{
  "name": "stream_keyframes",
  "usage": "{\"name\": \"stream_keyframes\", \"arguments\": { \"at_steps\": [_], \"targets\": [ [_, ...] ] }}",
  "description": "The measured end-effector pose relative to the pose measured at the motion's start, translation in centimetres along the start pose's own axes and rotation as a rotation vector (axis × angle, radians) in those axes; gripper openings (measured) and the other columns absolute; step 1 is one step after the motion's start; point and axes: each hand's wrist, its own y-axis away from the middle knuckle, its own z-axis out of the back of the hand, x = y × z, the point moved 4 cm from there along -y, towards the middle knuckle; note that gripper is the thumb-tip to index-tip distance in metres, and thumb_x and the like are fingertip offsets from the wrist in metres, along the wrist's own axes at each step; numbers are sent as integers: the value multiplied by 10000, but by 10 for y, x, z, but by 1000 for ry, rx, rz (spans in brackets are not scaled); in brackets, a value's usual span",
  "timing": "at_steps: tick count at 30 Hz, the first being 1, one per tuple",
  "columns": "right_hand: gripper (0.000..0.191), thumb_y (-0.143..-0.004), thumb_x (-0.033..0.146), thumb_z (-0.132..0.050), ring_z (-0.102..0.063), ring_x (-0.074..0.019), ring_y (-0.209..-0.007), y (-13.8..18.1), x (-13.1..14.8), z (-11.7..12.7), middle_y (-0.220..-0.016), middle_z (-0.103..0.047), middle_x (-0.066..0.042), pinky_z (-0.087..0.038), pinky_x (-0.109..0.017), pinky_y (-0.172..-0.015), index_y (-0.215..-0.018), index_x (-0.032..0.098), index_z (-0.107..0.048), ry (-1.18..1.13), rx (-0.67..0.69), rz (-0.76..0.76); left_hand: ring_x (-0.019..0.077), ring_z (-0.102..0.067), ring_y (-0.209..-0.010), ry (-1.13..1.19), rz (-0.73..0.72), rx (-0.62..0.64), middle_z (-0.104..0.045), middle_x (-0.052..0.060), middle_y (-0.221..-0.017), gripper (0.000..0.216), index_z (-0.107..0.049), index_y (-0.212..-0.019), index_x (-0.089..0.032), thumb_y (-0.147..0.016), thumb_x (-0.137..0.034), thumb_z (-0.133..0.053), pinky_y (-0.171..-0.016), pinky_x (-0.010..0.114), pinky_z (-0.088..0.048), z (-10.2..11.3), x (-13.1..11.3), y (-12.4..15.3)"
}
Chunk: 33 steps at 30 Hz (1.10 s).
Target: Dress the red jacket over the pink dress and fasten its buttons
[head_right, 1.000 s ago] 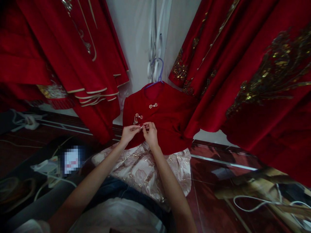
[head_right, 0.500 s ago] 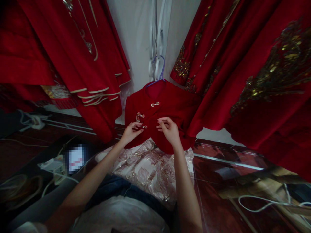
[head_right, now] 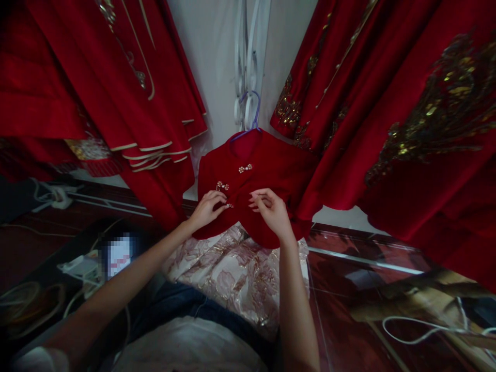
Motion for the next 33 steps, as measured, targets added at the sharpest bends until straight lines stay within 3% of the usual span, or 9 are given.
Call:
{"name": "stream_keyframes", "arguments": {
  "at_steps": [5, 12, 18, 21, 24, 27, 33],
  "targets": [
    [309, -816, 470, -645, -678, -143, -760, 0, 0, 1, -840, -677, -46, -573, -257, -650, -945, 193, -602, -8, 2, 2, 173, -565, -1071, -66, -194, 118, -649, 41, -1011, 131, -619, -939, -218, -925, -236, -491, -1130, 426, -279, 3, -3, -7],
    [300, -831, 458, -636, -675, -132, -760, 1, 0, 4, -843, -679, -39, -567, -245, -653, -955, 187, -602, -4, 21, 4, 231, -507, -1082, -166, -206, 125, -584, 89, -1119, 228, -623, -1020, -201, -891, -378, -562, -952, 408, -436, 6, 5, -13],
    [283, -827, 445, -643, -671, -151, -806, 2, -1, 5, -851, -670, -37, -576, -266, -663, -949, 192, -606, -11, 10, 9, 191, -558, -1043, -91, -234, 93, -631, 49, -1010, 97, -591, -939, -206, -918, -254, -509, -1057, 433, -392, 1, -5, -11],
    [260, -829, 431, -638, -652, -167, -924, 1, -11, -3, -954, -661, -45, -580, -316, -767, -948, 201, -611, 8, 38, 42, 159, -598, -917, -40, -186, 4, -643, 23, -923, 94, -568, -919, -205, -934, -250, -487, -1103, 453, -363, -8, -3, -9],
    [263, -836, 388, -637, -611, -164, -1057, 2, -28, -23, -1114, -638, -57, -516, -355, -940, -1029, 213, -610, 91, 171, 64, 151, -594, -851, -39, -122, -123, -629, 15, -853, 118, -557, -893, -202, -944, -223, -452, -1082, 445, -397, -21, 1, -6],
    [326, -835, 365, -637, -573, -171, -1143, 7, -45, -40, -1230, -595, -73, -461, -381, -1013, -1123, 221, -585, 183, 299, 19, 152, -584, -823, -71, -83, -188, -596, 15, -805, 155, -546, -856, -200, -945, -188, -419, -1051, 422, -430, -35, 3, 0],
    [419, -830, 348, -635, -550, -189, -1188, 12, -63, -47, -1287, -565, -94, -442, -404, -1027, -1220, 224, -543, 320, 402, -35, 213, -564, -999, -149, 37, -319, -597, 72, -958, 110, -521, -1001, -190, -934, -255, -462, -983, 438, -461, -56, 1, 20]
  ]
}}
